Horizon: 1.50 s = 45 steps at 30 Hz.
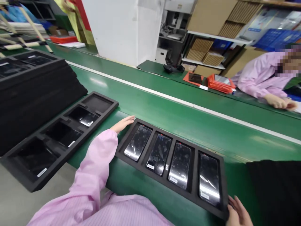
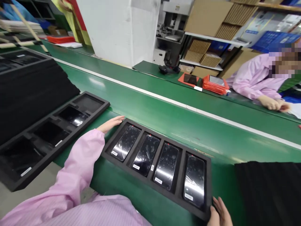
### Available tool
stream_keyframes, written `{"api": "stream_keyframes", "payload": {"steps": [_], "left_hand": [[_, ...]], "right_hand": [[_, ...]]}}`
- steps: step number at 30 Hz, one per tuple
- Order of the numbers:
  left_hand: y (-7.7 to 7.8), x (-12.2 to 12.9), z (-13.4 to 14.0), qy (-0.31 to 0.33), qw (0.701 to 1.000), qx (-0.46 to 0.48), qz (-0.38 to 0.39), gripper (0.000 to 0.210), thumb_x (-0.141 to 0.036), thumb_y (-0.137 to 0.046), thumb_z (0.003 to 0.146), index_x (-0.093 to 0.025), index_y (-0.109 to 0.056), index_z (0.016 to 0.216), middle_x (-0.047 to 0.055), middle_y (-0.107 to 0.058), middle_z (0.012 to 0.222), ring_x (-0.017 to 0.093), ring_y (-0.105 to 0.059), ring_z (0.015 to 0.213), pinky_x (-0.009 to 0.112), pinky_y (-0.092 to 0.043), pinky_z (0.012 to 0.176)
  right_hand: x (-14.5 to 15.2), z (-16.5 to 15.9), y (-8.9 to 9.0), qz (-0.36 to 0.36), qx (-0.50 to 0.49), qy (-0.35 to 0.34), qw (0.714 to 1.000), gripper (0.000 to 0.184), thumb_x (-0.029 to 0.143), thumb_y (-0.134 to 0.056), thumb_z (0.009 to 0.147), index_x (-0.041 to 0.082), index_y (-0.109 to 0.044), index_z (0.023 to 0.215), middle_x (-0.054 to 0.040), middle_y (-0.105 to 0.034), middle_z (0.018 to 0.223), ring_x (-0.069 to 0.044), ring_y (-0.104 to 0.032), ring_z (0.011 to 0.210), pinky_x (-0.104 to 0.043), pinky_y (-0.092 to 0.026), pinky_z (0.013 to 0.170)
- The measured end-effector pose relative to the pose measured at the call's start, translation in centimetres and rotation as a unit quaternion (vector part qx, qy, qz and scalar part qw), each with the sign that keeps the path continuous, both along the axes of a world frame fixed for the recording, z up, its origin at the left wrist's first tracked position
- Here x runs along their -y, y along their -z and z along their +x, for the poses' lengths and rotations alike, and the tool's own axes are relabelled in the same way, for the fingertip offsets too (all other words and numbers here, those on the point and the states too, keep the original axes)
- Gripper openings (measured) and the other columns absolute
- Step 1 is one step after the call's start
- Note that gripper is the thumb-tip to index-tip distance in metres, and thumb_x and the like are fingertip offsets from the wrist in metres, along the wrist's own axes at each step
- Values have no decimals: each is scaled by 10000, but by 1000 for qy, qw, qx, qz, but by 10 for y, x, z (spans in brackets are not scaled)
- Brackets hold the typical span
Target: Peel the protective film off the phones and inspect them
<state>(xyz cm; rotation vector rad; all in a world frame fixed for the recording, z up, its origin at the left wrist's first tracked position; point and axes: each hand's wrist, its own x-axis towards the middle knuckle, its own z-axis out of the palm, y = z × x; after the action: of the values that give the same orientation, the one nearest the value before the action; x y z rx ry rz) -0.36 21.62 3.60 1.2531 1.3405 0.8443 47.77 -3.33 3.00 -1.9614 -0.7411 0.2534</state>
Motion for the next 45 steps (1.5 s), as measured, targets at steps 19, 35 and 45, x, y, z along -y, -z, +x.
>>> {"api": "stream_keyframes", "payload": {"steps": [19,35,45], "left_hand": [[15,-27,6,47,990,131,-26,533,-479,-618,817,-158,-642,1241,96,-741,960,252,-655,1019,395,-476,980],[14,-31,14,113,959,247,-84,454,-418,-611,915,-219,-602,1324,70,-739,1158,224,-619,1203,361,-399,1096],[12,-29,15,118,961,235,-88,471,-400,-613,914,-199,-590,1339,81,-725,1191,235,-598,1227,365,-386,1105]], "right_hand": [[-199,-257,-38,-183,389,-519,738,239,265,-557,932,99,-696,1033,-158,-628,1060,-313,-524,1026,-432,-399,859],[-210,-248,-11,-26,375,-541,752,204,305,-661,920,194,-712,1083,-57,-628,936,-209,-516,853,-364,-348,767],[-219,-218,-26,32,257,-661,704,179,34,-536,872,186,-597,800,-36,-735,1001,-175,-688,961,-305,-520,858]]}}
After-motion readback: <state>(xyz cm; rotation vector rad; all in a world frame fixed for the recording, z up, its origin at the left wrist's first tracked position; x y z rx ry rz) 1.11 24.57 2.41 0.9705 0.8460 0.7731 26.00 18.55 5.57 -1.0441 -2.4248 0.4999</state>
